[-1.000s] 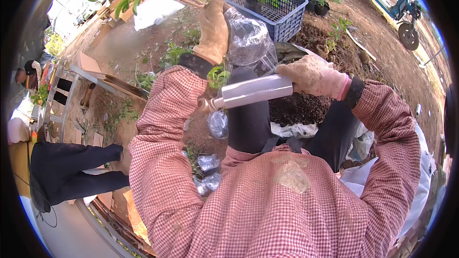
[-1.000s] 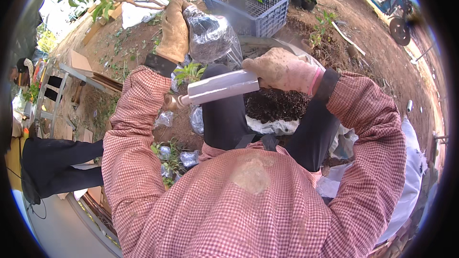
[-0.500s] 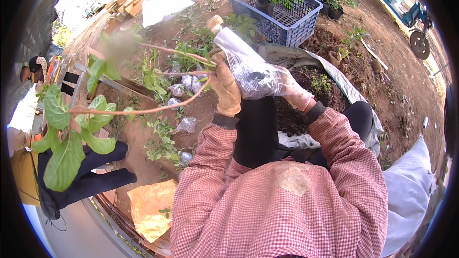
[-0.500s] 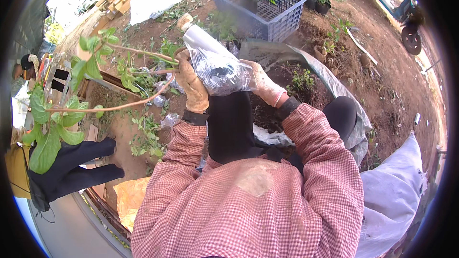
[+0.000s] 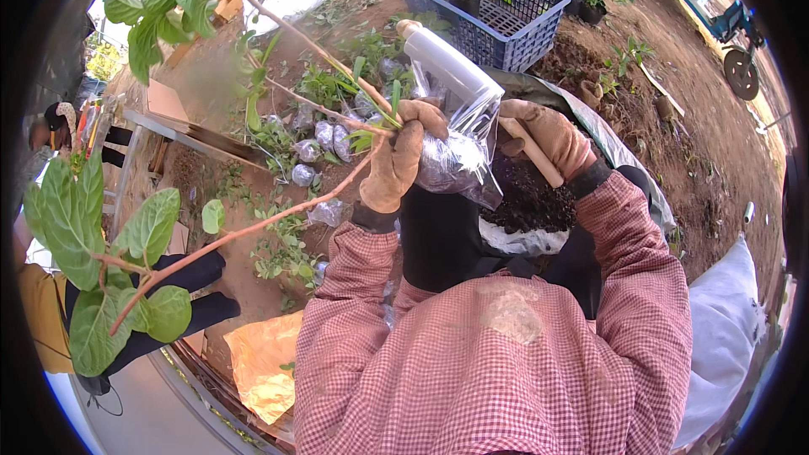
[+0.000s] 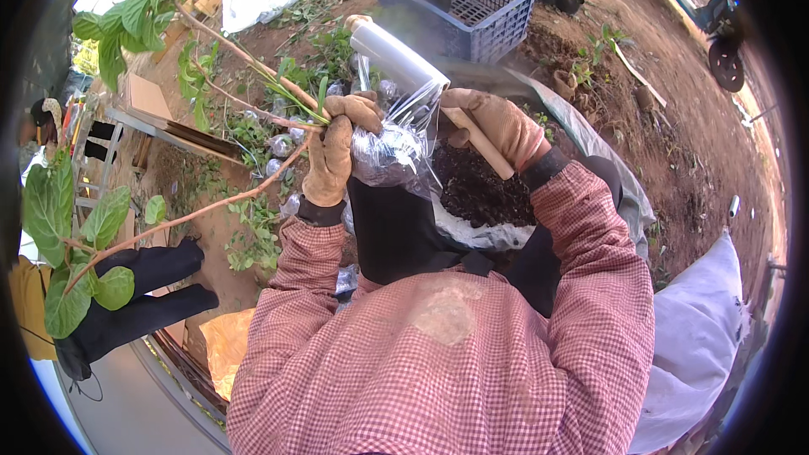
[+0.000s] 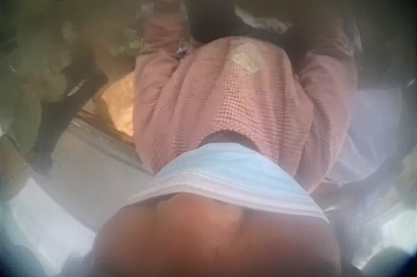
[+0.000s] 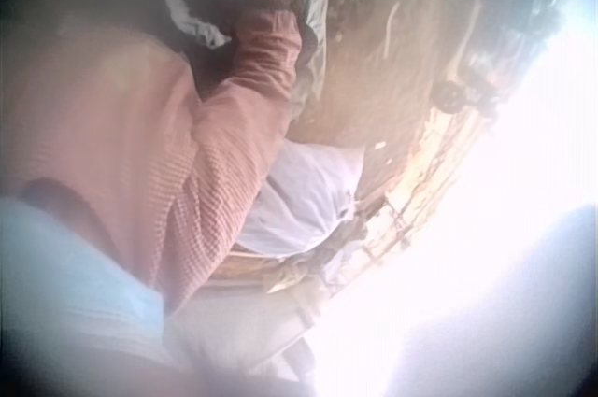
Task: The person sits on the ground and repots small plants. They remove a plant from a plastic bag, place it in a black nursery pot, add soil from a yellow bag, and pack the soil around the plant. The person then wraps the potted plant in a plastic sleeve and places it aside.
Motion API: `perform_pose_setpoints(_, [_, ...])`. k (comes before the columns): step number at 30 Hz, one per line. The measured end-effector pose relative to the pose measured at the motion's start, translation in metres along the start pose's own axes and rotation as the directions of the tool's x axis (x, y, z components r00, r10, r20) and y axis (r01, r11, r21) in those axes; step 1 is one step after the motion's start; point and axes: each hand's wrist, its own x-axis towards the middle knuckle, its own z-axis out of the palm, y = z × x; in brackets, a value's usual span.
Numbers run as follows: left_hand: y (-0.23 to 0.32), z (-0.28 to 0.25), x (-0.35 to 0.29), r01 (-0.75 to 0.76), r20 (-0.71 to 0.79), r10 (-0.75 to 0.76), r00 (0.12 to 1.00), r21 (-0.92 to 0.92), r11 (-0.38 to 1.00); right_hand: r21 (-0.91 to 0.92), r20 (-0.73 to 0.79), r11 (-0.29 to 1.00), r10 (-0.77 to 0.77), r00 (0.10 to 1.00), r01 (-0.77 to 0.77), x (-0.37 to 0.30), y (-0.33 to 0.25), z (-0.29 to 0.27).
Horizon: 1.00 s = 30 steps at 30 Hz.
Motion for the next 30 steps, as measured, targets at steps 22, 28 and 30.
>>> perform_pose_setpoints(22, [-0.011, 0.025, -0.011, 0.183, -0.19, -0.141, 0.972, 0.225, 0.957, -0.979, -0.114, 0.203, -0.44, 0.891, -0.025, 0.092, 0.045, 0.012])
perform_pose_setpoints(28, [-0.009, 0.003, -0.007, 0.128, -0.538, -0.288, 0.792, -0.315, 0.94, -0.855, -0.518, 0.21, -0.383, 0.765, -0.474, 0.128, 0.068, -0.07])
perform_pose_setpoints(30, [0.005, 0.002, -0.011, 0.173, -0.486, -0.324, 0.812, -0.329, 0.928, -0.871, -0.461, 0.131, -0.553, 0.694, -0.474, 0.133, 0.055, -0.11])
